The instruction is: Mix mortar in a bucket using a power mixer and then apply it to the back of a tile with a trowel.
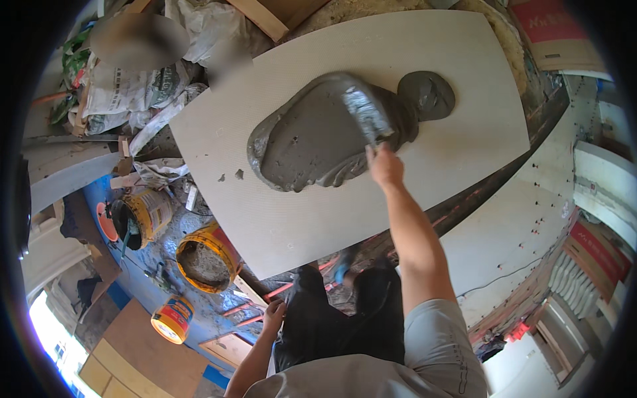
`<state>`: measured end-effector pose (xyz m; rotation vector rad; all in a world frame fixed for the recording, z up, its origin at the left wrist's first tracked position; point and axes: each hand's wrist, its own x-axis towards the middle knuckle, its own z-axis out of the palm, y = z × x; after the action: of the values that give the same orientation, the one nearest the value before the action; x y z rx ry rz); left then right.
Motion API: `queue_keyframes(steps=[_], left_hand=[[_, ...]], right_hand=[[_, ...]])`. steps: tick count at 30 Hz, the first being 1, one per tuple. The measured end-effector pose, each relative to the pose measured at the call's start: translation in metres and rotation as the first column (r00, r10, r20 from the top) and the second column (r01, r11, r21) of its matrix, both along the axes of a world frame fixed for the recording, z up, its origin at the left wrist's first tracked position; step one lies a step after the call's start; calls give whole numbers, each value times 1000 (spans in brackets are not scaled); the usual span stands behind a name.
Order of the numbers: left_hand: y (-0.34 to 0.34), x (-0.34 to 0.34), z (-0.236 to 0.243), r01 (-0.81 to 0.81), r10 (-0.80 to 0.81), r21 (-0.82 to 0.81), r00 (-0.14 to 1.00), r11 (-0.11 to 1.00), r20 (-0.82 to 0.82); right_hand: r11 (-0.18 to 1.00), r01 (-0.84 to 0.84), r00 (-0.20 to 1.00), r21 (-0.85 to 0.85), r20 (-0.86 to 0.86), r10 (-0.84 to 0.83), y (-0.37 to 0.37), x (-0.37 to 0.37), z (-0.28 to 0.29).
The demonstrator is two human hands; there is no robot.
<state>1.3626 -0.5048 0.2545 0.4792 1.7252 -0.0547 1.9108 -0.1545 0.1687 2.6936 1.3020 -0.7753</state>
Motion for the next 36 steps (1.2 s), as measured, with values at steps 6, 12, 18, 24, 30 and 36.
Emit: queue_keyframes(steps=[6, 12, 18, 24, 30, 36], left_hand=[[29, 145, 17, 371, -376, -61, 919, 927, -123], [68, 333, -3, 311, -404, -299, 852, 902, -334], [47, 405, 3, 318, -474, -395, 784, 862, -401], [60, 409, -9, 351, -495, -382, 772, 855, -398], [65, 398, 4, 336, -470, -331, 691, 882, -550], [66, 449, -4, 358, -496, -344, 648, 868, -578]], right_hand=[[971, 236, 972, 33, 4, -236, -16, 235, -45], [457, 863, 293, -218, -520, -802, -38, 347, -53], [837, 345, 301, -425, -794, -528, -46, 77, -39], [976, -93, 619, -194, -779, -96, -79, -65, -47], [854, -507, 789, -120, -463, 403, -87, 55, -5], [996, -56, 996, -76, -72, 51, -116, 323, -39]])
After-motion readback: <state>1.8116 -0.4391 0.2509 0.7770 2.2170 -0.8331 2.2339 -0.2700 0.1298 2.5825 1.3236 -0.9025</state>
